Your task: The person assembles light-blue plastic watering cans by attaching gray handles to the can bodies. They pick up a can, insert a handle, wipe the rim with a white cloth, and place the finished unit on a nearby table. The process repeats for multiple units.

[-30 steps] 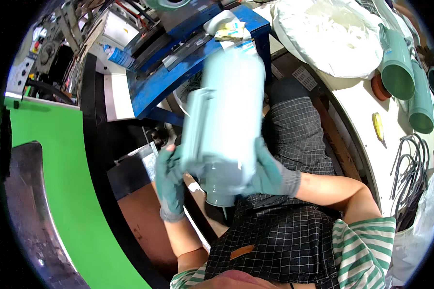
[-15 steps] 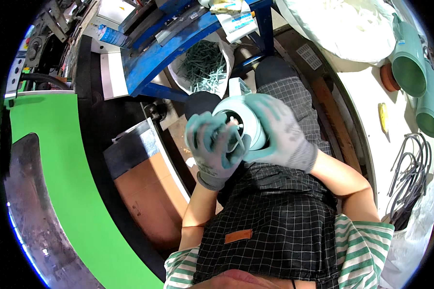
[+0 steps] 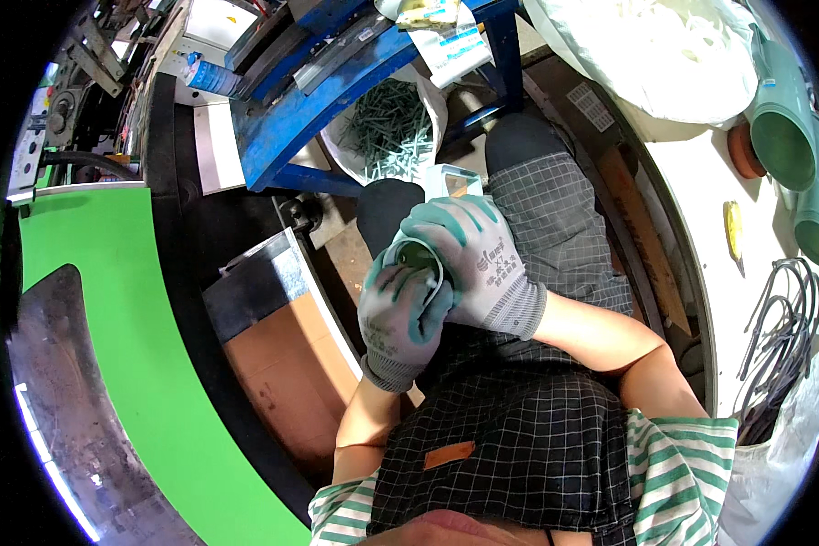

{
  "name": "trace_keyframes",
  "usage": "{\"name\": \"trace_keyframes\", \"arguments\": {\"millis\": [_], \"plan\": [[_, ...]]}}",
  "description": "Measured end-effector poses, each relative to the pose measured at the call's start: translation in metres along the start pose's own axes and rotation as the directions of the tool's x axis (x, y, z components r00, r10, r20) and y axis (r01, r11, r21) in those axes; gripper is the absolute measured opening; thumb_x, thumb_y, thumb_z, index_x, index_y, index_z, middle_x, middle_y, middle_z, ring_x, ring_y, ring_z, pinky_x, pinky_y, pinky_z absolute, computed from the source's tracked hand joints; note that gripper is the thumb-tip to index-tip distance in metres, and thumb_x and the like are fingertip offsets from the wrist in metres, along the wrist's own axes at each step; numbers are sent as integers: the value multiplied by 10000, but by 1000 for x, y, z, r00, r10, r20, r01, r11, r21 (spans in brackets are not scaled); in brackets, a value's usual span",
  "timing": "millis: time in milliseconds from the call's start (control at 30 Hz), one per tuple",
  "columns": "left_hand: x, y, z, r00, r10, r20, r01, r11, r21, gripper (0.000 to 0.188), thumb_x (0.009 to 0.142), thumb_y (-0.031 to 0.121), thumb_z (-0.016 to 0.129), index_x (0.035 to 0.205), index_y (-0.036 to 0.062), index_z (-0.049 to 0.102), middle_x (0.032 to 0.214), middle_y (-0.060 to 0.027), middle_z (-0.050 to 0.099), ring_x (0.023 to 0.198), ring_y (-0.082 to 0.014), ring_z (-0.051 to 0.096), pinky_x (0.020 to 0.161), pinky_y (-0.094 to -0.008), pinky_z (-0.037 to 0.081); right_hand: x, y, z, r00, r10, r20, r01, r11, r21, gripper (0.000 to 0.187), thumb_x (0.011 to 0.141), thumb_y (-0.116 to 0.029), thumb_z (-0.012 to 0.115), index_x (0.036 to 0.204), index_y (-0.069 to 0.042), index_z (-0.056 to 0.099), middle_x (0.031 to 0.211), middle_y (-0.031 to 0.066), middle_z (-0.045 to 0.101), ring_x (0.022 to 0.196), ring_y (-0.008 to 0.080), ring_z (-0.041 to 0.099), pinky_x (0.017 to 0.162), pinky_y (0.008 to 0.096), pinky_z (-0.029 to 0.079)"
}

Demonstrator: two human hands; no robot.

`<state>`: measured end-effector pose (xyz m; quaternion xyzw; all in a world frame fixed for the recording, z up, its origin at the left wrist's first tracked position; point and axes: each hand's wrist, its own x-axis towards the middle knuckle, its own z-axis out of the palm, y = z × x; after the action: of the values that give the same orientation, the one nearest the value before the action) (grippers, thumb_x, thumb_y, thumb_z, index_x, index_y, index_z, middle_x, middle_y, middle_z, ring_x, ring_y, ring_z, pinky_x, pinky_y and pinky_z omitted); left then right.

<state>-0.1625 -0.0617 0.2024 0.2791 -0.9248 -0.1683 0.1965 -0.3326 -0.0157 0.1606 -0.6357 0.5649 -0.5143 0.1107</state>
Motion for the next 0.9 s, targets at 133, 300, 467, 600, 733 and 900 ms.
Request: {"name": "trace_keyframes", "arguments": {"millis": [133,300,467,600,733,900], "plan": [[-1,8,-3,1000,-6,-25,1,982,-190,403,863,282,833,1151,47,677,1113,-181,722,1069,-392,696,991,-522,521,0,13,-9,995,-3,103,1,1000,21,653,730,-301,838,1320,-117,625,1327,148,637,1275,381,593,1103,527,429],[2,4,-5,983,142,115,-123,980,-159,533,851,373,854,1202,29,648,1115,-173,731,1100,-380,702,1124,-642,390,0,18,-28,985,-22,172,0,991,131,650,747,-365,873,1305,-119,648,1356,133,646,1299,379,591,1134,525,420],[0,-9,-1,943,261,209,-233,961,-148,474,865,385,839,1178,66,680,1108,-153,736,1060,-367,714,1144,-647,382,5,21,-45,957,-74,279,20,981,194,718,732,-406,893,1326,-102,630,1342,161,652,1259,380,631,1116,530,454],[-2,-18,-7,897,328,296,-332,943,-37,454,842,393,859,1134,81,705,1116,-118,737,1084,-326,703,1140,-631,395,2,25,-34,951,-85,297,18,975,222,703,740,-433,896,1303,-90,651,1338,169,648,1271,377,620,1116,529,454],[3,-22,-12,971,238,5,-238,971,-35,497,794,309,881,1192,81,691,1250,-136,690,1146,-357,674,1081,-633,433,42,25,-32,942,-189,277,110,954,278,729,740,-436,896,1343,-112,646,1386,157,616,1333,373,570,1131,532,441],[41,-52,-27,867,255,-428,-71,913,401,1145,688,544,950,1547,81,351,1446,-205,499,1309,-410,523,1129,-625,361,87,49,13,978,-142,152,119,982,149,815,717,-438,917,1427,-180,612,1538,139,493,1490,378,407,1234,559,341]]}}
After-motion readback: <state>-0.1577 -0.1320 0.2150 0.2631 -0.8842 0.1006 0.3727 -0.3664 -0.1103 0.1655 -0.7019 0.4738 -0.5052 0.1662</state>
